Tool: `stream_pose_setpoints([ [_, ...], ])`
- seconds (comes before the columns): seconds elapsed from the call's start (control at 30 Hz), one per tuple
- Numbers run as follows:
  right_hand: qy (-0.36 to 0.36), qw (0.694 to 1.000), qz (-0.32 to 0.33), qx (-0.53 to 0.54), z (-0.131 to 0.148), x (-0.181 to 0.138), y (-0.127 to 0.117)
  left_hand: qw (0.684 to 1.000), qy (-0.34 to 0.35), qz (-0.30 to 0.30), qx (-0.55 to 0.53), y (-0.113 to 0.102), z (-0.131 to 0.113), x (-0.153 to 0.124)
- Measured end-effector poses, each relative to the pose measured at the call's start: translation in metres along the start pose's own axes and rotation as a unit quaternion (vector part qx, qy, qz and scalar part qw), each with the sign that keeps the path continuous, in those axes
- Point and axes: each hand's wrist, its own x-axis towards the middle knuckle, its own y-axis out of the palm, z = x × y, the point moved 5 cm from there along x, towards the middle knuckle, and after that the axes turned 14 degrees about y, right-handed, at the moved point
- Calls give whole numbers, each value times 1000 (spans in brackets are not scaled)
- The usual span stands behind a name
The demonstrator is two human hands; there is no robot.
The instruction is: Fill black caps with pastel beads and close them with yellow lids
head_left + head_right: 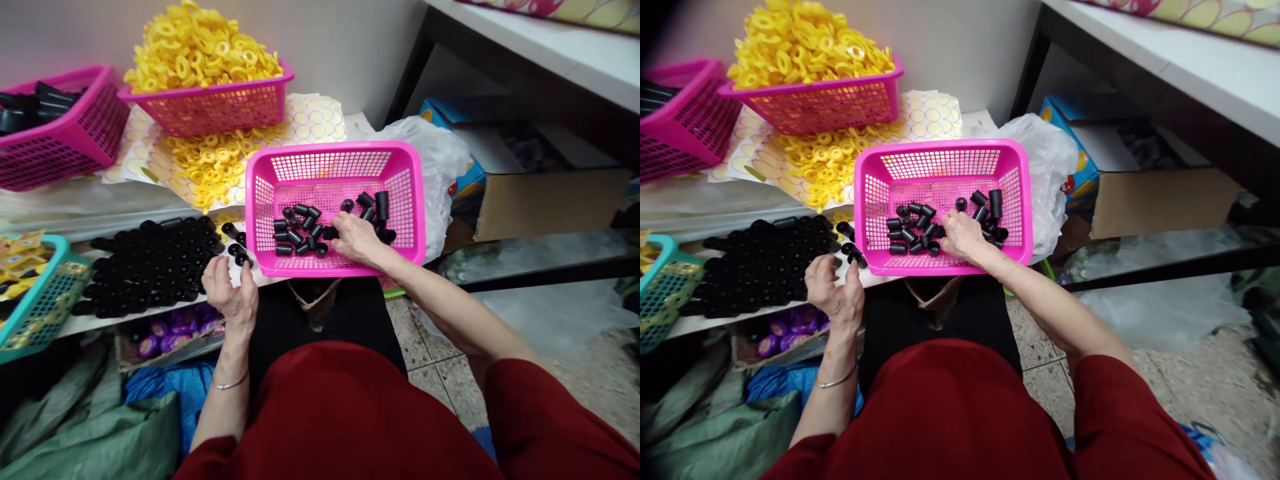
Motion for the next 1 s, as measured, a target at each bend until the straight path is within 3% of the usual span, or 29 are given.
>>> stream_pose_setpoints([
  [0.1, -7, 970, 32, 241, -12, -11, -7, 997, 21, 22, -68, 4, -20, 27],
  [0.2, -11, 887, 89, 453, -17, -26, -2, 981, 27, 102, -163, 27, -40, 55],
  [0.27, -9, 841, 99, 532, -18, -36, 3, 964, 14, 165, -209, 45, -50, 69],
  [0.33, -7, 817, 88, 570, -20, -44, 4, 948, -13, 217, -234, 61, -55, 77],
  [0.4, -6, 825, 45, 564, -29, -51, 1, 938, -34, 246, -243, 71, -56, 80],
  [0.47, -5, 857, -30, 515, -41, -58, -4, 937, -38, 253, -238, 75, -55, 81],
  [0.6, -20, 897, -135, 420, -61, -70, -11, 935, 6, 271, -231, 80, -61, 78],
  [0.87, -87, 915, -114, 378, -47, -98, -6, 913, 166, 363, -90, 106, -96, 82],
  [0.93, -83, 914, -116, 380, -47, -103, -3, 910, 207, 349, -81, 110, -99, 87],
  [1.0, -77, 912, -122, 385, -50, -106, -1, 932, 196, 295, -78, 108, -93, 95],
])
